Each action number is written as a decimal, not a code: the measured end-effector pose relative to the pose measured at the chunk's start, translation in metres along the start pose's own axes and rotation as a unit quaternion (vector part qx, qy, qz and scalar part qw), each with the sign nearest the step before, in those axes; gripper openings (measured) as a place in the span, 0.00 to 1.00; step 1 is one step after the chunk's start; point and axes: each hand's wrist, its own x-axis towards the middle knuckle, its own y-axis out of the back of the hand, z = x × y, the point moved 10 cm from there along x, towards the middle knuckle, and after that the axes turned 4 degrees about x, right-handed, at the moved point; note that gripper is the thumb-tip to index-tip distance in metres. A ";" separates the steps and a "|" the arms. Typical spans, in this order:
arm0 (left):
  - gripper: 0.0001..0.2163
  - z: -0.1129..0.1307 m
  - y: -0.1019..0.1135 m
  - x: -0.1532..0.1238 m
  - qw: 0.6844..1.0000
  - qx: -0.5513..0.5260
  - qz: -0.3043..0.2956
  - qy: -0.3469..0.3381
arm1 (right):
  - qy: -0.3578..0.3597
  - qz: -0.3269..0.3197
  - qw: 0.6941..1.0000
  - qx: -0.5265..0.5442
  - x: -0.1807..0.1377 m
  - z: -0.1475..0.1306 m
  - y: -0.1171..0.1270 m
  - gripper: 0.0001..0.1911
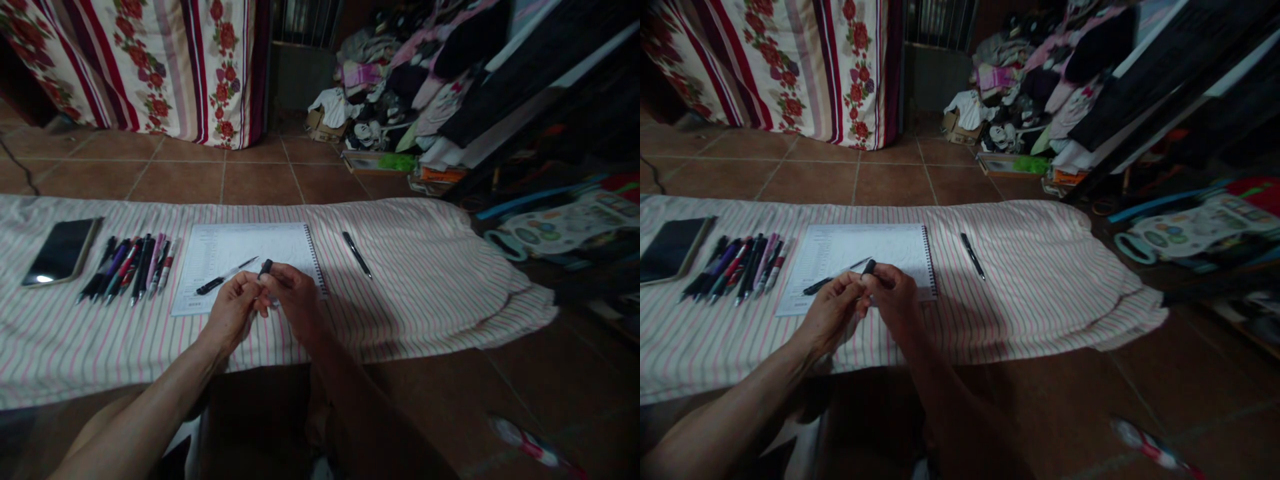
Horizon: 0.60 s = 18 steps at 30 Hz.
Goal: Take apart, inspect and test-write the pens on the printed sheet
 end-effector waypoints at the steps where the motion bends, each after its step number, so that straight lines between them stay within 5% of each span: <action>1: 0.07 0.001 0.000 0.000 1.000 0.006 0.000 -0.002 | 0.016 0.005 1.000 -0.007 0.001 -0.002 0.002 0.15; 11: 0.10 0.002 0.005 0.000 0.998 0.055 -0.007 -0.013 | 0.161 -0.004 0.979 -0.127 0.000 -0.031 0.008 0.09; 18: 0.10 0.002 0.007 0.002 0.997 0.074 -0.008 -0.013 | 0.071 -0.028 0.994 -0.081 0.009 -0.009 0.008 0.11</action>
